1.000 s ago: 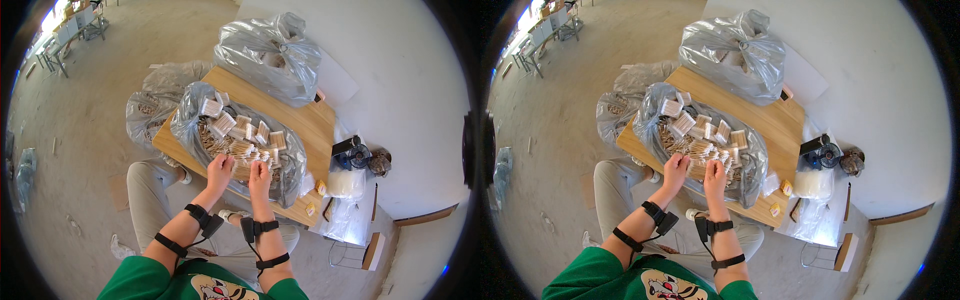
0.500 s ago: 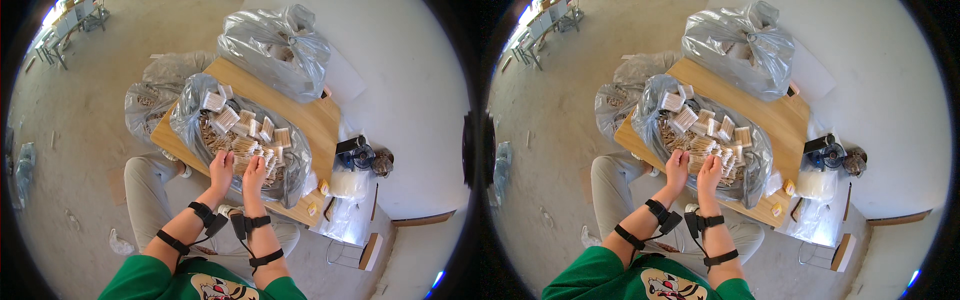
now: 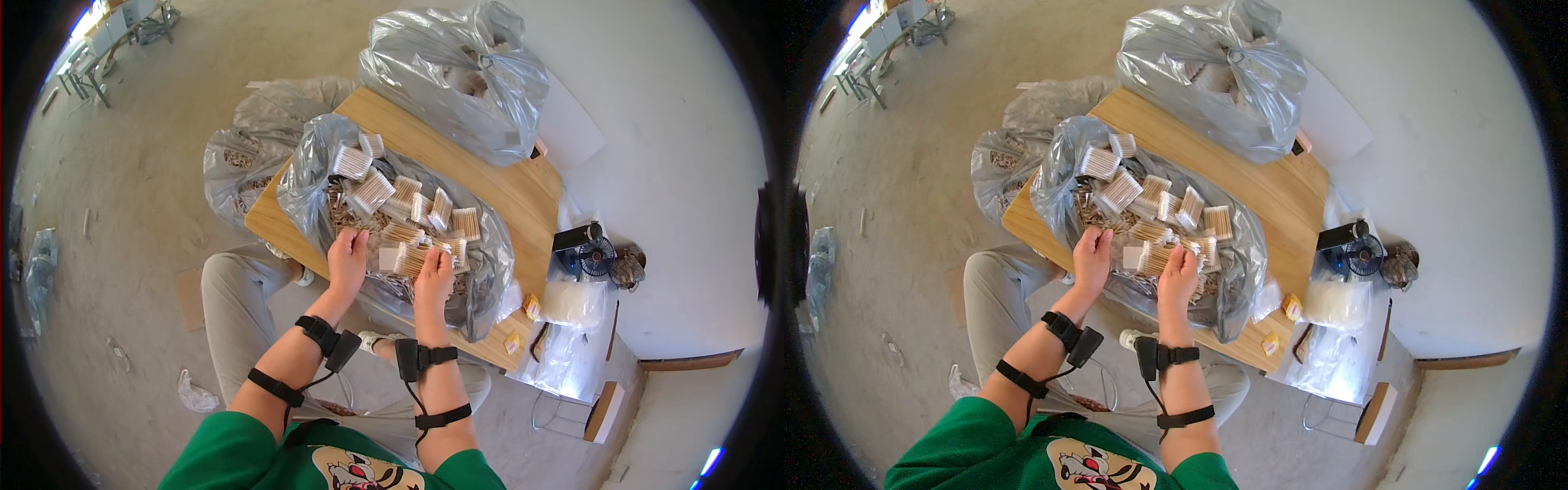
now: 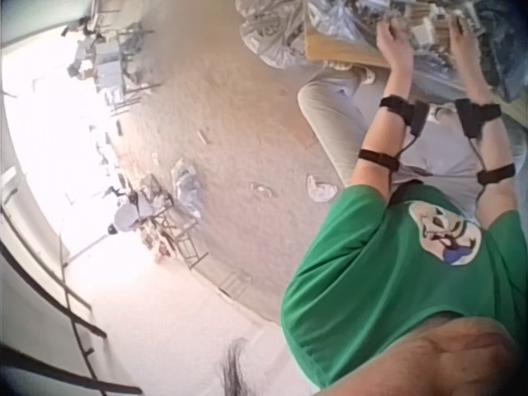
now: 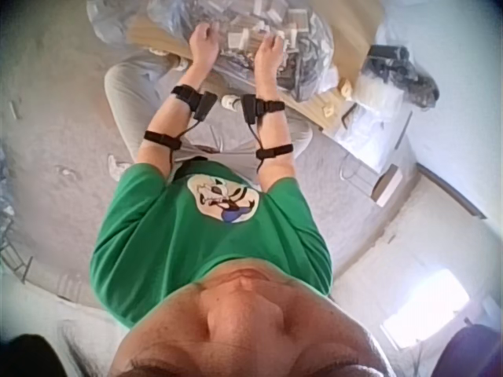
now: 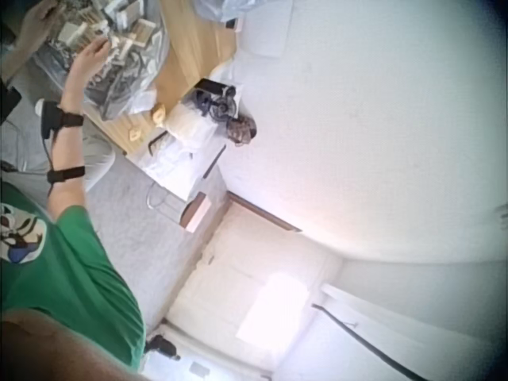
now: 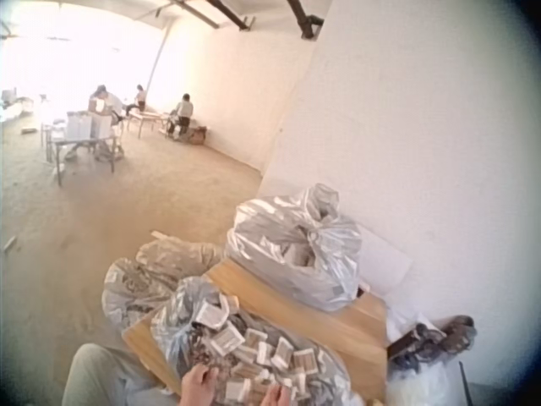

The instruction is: The person is sorting and placing small packaged items, possibly tea bags or condiments, into plastic bags.

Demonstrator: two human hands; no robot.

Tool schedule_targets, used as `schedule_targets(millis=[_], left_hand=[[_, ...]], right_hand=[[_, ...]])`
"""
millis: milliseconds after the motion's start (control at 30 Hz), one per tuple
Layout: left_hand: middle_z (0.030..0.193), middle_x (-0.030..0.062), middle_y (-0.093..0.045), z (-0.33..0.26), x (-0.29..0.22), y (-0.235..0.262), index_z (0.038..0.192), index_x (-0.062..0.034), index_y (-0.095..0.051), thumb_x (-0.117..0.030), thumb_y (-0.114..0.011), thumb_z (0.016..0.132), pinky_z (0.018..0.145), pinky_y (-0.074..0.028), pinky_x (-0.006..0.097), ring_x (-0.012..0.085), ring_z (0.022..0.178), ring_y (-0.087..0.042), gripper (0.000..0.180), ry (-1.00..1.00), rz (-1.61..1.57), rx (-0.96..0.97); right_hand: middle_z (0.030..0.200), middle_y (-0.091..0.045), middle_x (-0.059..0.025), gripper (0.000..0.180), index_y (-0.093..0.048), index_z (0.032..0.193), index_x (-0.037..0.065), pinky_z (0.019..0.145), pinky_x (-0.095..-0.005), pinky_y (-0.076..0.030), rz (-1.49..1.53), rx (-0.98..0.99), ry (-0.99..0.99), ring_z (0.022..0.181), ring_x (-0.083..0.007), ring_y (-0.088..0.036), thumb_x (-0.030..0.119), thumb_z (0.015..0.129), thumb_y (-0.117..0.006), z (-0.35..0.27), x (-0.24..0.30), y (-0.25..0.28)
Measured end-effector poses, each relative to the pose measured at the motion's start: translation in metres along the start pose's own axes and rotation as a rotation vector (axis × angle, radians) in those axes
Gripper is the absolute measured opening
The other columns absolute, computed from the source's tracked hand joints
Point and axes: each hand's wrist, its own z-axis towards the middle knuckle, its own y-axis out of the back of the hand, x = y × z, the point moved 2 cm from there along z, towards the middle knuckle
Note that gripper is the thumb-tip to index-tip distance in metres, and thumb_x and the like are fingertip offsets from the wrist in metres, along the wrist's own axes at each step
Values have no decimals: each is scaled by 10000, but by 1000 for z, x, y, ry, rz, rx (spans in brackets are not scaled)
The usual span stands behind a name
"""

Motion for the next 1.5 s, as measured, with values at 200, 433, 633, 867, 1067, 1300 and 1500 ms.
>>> schedule_targets(millis=[200,433,633,867,1067,1300,1500], left_hand=[[618,137,-500,16,4,1,749,1,-509,-174,-618,867,556,-406,340,234,556,-466,237,-52,125,12],[620,164,-507,29,7,14,741,7,-505,-193,-622,861,543,-397,368,290,549,-463,261,-66,236,-83],[610,146,-504,30,11,25,747,-1,-508,-189,-618,867,540,-396,361,265,547,-463,249,-50,176,-120],[607,131,-505,22,-1,26,747,-7,-502,-178,-610,872,537,-392,344,233,543,-454,238,-74,140,-73],[605,119,-489,8,-18,16,743,-9,-490,-168,-608,873,537,-384,334,225,541,-433,238,-98,83,-38],[592,79,-464,1,-22,3,728,-13,-472,-174,-587,891,531,-383,309,163,541,-425,256,-67,-6,32],[574,-12,-435,-1,-24,2,690,-52,-444,-204,-553,925,456,-305,243,67,502,-361,300,139,-244,171]], right_hand=[[603,-479,-111,327,-495,763,0,525,-335,-378,-65,3,51,532,-208,-426,267,950,-490,5,1,-1],[633,-498,-153,296,-485,763,4,542,-383,-391,-182,-141,166,557,-307,-464,238,944,-488,32,-16,18],[695,-548,-208,275,-510,793,-2,579,-429,-403,-277,-283,159,629,-393,-505,230,939,-483,40,-45,63],[667,-550,-222,287,-489,821,7,579,-451,-421,-393,-240,27,643,-408,-537,264,945,-458,37,-93,114],[906,-549,-230,192,-494,913,-13,728,-473,-409,-513,-95,217,853,-421,-524,173,934,-453,29,-82,111],[946,-539,-263,227,-451,1053,3,791,-469,-420,-499,-18,165,914,-418,-513,178,915,-489,16,-74,95],[936,-558,-206,226,-494,1047,11,741,-457,-443,-692,-255,450,864,-380,-547,165,886,-531,5,-30,109]])
